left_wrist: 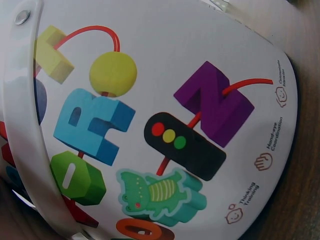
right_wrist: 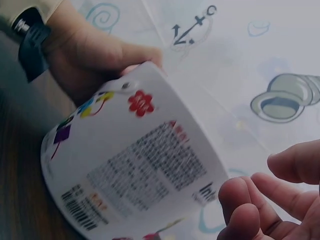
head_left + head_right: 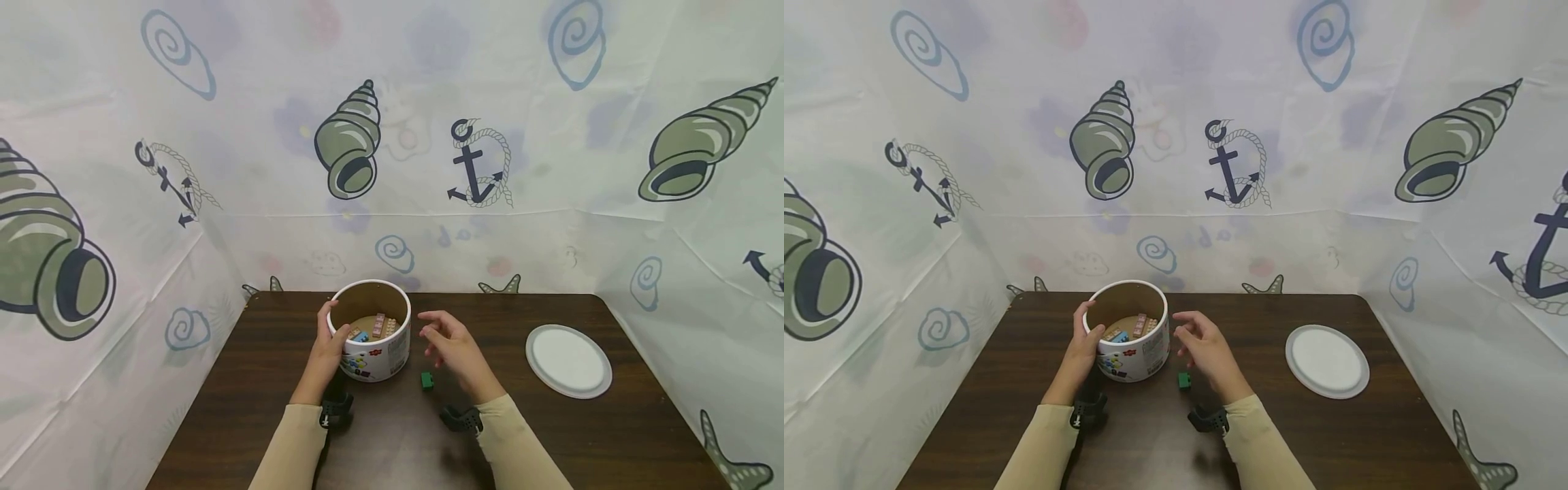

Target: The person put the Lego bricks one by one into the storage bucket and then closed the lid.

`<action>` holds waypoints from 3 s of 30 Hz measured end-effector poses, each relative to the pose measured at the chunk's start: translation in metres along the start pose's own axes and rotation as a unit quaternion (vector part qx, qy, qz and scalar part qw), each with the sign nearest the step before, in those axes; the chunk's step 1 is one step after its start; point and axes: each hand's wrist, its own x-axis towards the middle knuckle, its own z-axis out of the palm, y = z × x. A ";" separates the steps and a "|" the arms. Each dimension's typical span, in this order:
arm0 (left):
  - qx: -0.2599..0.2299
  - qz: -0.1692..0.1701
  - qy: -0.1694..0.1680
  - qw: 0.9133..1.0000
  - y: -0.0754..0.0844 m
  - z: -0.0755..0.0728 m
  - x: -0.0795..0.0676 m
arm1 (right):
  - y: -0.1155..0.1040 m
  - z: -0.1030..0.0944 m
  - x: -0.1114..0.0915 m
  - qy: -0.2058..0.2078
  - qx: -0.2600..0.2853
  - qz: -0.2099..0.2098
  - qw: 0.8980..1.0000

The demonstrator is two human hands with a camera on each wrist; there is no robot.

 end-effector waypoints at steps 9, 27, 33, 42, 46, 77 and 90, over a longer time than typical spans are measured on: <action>0.005 0.005 0.005 1.000 0.003 0.000 0.000 | 0.029 -0.008 -0.001 -0.004 -0.011 0.022 1.000; 0.011 -0.007 0.007 1.000 0.004 0.002 0.002 | 0.107 -0.038 0.011 -0.016 0.076 0.080 0.994; 0.009 -0.014 0.004 1.000 0.003 -0.001 -0.002 | 0.113 -0.039 0.011 -0.067 0.036 0.080 0.994; 0.009 -0.005 0.007 1.000 0.003 -0.003 0.001 | 0.106 -0.034 0.012 -0.101 -0.065 0.059 0.991; 0.008 -0.003 0.004 1.000 0.002 -0.002 0.001 | 0.107 -0.034 0.012 -0.107 -0.078 0.052 0.990; 0.030 -0.009 0.007 0.999 0.002 0.000 -0.003 | 0.110 -0.028 0.007 -0.153 -0.194 -0.027 0.969; 0.032 -0.005 0.012 0.999 0.000 0.000 -0.001 | 0.115 -0.037 0.009 -0.172 -0.088 -0.003 0.981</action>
